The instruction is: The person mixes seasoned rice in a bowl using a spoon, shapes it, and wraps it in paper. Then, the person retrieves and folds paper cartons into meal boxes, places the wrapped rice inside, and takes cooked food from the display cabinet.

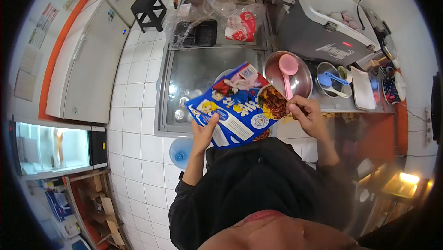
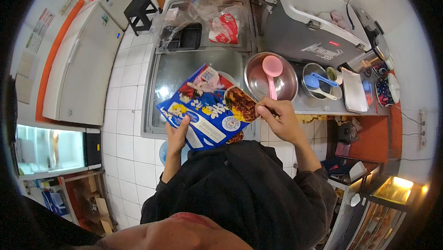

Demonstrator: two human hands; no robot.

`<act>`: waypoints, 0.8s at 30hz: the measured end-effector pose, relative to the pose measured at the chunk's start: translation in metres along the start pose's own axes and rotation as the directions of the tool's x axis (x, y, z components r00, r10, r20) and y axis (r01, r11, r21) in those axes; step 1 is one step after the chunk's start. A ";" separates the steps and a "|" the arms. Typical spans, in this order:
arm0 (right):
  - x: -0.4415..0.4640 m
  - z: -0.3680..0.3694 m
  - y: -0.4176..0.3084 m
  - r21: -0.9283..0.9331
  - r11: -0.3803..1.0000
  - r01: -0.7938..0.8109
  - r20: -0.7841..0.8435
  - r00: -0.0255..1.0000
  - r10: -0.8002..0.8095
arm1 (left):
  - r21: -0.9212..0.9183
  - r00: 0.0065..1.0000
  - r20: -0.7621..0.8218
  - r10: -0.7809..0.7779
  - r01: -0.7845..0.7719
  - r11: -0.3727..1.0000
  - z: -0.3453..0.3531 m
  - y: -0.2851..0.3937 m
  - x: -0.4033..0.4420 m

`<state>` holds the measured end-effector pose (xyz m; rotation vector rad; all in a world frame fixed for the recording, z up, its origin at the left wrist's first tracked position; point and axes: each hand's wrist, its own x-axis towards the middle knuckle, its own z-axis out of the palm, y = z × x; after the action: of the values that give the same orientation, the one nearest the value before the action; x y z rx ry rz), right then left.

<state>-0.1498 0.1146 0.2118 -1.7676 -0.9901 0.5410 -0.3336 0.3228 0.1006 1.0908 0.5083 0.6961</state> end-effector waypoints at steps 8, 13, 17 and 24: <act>0.036 -0.044 0.006 0.495 0.741 -0.454 0.567 0.815 0.120 | 0.140 0.962 0.272 -0.003 -0.037 0.989 -0.019 0.004 0.014; 0.066 -0.033 0.004 0.421 0.849 -0.318 0.558 0.829 0.033 | 0.116 0.957 0.288 -0.027 -0.007 0.993 -0.028 0.000 0.015; 0.086 -0.026 0.002 0.594 0.698 -0.401 0.545 0.838 0.017 | 0.001 0.973 0.226 0.054 -0.056 0.998 -0.032 0.006 0.021; 0.105 -0.052 -0.032 0.294 0.880 -0.372 0.708 0.704 0.061 | 0.110 0.968 0.251 0.017 -0.046 0.993 -0.045 0.010 0.032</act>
<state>-0.0644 0.1784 0.2706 -1.2932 -1.0348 1.5369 -0.3453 0.3770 0.0912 1.2773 0.3174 0.5515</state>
